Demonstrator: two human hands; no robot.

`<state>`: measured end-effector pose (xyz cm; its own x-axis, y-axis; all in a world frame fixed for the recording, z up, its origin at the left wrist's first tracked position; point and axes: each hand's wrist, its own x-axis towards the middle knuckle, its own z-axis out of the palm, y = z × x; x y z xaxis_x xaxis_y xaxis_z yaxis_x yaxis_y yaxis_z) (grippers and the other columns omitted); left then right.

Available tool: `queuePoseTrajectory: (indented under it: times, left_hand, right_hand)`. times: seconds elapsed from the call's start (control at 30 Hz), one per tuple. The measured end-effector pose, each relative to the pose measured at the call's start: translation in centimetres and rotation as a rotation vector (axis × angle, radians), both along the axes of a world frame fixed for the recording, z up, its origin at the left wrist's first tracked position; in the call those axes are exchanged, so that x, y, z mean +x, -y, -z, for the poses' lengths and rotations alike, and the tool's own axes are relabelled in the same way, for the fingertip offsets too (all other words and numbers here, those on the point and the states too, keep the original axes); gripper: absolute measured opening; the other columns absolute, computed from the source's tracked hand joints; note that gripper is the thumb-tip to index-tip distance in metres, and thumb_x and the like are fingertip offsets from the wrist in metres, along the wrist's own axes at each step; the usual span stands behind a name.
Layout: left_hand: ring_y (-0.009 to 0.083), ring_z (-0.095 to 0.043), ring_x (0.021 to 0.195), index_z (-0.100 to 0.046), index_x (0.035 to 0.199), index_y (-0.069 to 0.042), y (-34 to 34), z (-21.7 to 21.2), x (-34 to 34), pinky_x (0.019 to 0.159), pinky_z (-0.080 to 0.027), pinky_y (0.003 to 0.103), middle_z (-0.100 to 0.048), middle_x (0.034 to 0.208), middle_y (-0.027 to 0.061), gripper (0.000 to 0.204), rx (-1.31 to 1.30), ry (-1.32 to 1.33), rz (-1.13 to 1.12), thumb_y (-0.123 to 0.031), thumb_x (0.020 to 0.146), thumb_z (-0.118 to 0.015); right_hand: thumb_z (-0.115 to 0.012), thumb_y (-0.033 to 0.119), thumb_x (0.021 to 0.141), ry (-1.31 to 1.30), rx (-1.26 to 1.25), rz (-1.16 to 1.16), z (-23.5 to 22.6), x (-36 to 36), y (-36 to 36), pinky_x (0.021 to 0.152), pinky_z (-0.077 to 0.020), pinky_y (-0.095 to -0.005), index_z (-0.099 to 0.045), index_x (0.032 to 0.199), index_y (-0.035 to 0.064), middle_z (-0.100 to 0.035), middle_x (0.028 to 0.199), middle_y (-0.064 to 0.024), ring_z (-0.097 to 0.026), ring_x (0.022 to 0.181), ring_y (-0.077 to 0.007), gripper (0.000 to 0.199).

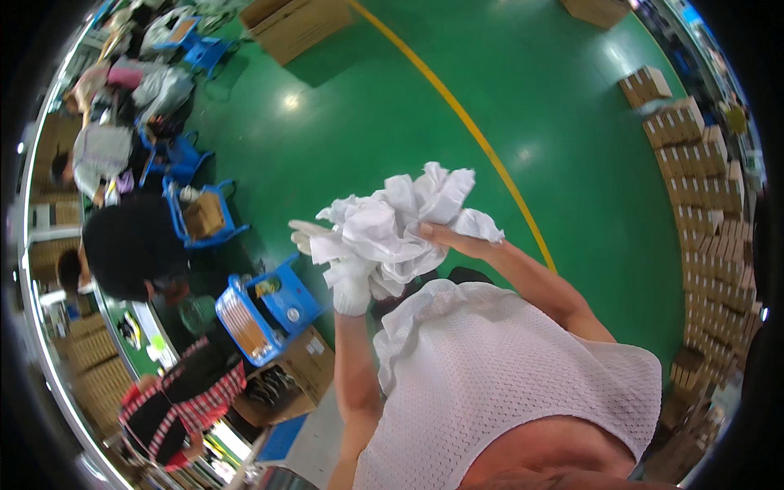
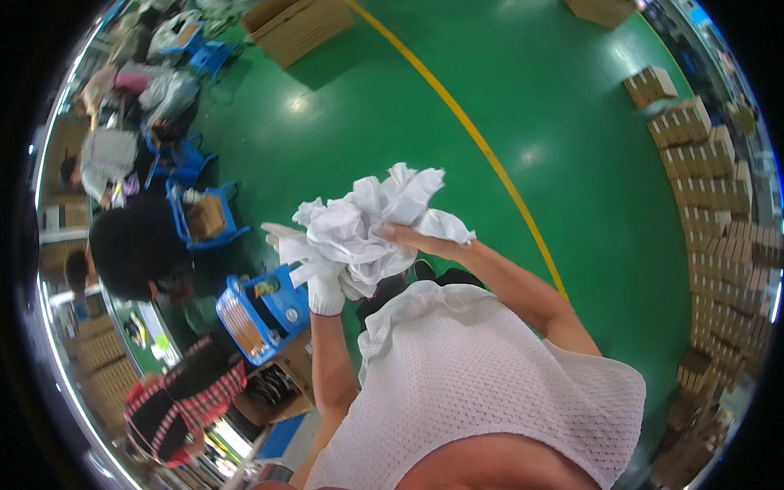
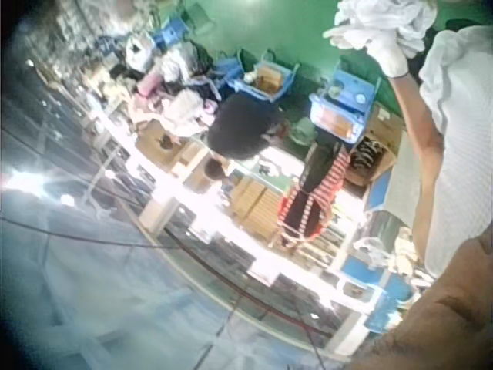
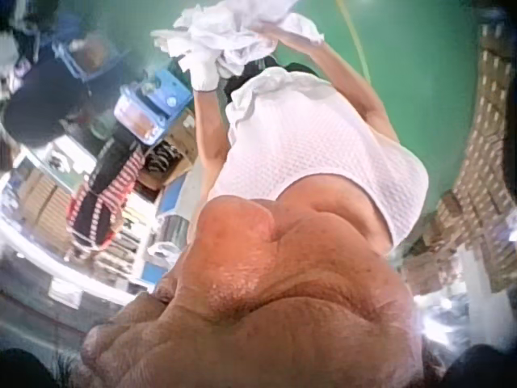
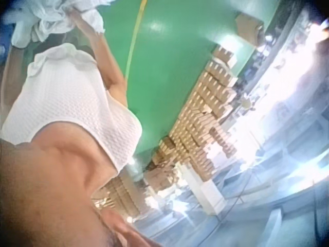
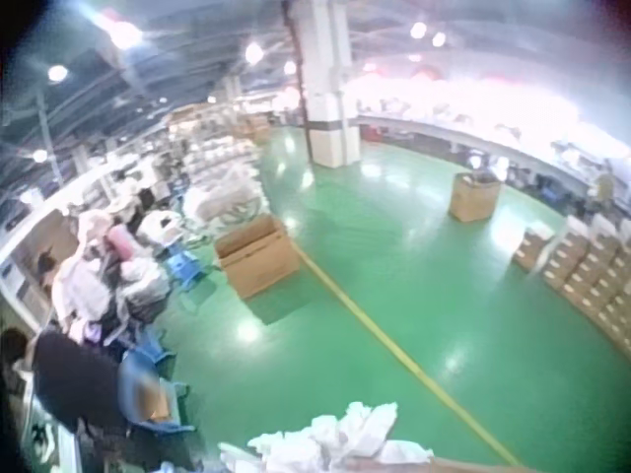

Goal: The person retrieves a white cloth from a plastic bag and walks to a machine. They wipe the machine's metal surfaces and internal components with the cloth, focusing on different sections of the equipment.

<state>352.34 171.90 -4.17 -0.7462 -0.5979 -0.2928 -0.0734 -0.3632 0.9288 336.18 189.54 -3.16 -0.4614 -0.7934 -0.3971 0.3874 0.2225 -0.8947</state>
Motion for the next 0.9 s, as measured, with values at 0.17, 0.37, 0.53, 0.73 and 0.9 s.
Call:
queuePoseTrajectory:
  times: [0.17,0.37,0.53,0.73,0.9]
  left_hand:
    - [0.0229,-0.063,0.1,-0.055,0.122,-0.002,4.6,0.9,-15.3,0.083,-0.054,0.036,-0.061,0.114,0.0111,0.041,-0.087,0.143,0.38,-0.012,0.084,-0.068]
    - [0.0348,-0.062,0.096,-0.057,0.117,-0.008,5.0,-0.7,-36.4,0.088,-0.049,0.048,-0.063,0.106,0.0169,0.044,-0.705,0.158,0.721,-0.02,0.077,-0.071]
    - [0.0109,-0.059,0.088,-0.056,0.111,-0.004,11.2,-3.9,-52.9,0.074,-0.05,0.028,-0.058,0.099,0.0059,0.029,-0.006,0.227,0.981,-0.003,0.083,-0.065]
    - [0.0106,-0.055,0.086,-0.055,0.104,-0.006,15.2,-3.7,-68.4,0.074,-0.048,0.027,-0.055,0.098,0.0017,0.025,0.03,0.224,0.916,-0.001,0.083,-0.067]
    - [0.0098,-0.054,0.082,-0.056,0.101,-0.006,17.1,-2.5,-85.9,0.072,-0.047,0.026,-0.054,0.094,0.0,0.022,-0.074,0.145,0.789,-0.002,0.084,-0.069]
  right_hand:
    - [-0.08,0.054,0.076,0.074,-0.065,0.015,2.0,-9.9,0.4,0.105,-0.0412,-0.0352,-0.044,0.142,0.0009,-0.053,0.134,-0.0113,-0.049,0.125,-0.0238,0.092]
    - [-0.084,0.041,0.076,0.19,0.07,0.356,2.7,-26.1,4.0,0.106,-0.0414,-0.0366,-0.046,0.141,0.0024,-0.054,0.135,-0.0116,-0.05,0.125,-0.0244,0.085]
    - [-0.073,0.012,0.083,0.689,-0.221,0.808,3.5,-36.8,6.8,0.101,-0.0507,-0.0451,-0.05,0.138,0.0057,-0.06,0.127,-0.0095,-0.06,0.118,-0.0269,0.061]
    - [-0.069,0.01,0.085,0.759,-0.676,1.076,5.1,-50.5,10.1,0.099,-0.0527,-0.0428,-0.052,0.134,0.0036,-0.062,0.125,-0.0127,-0.064,0.112,-0.0273,0.052]
    - [-0.071,0.015,0.084,0.75,-0.643,1.027,7.7,-66.2,12.9,0.104,-0.0497,-0.0441,-0.051,0.136,0.0033,-0.06,0.13,-0.0143,-0.062,0.116,-0.0272,0.057]
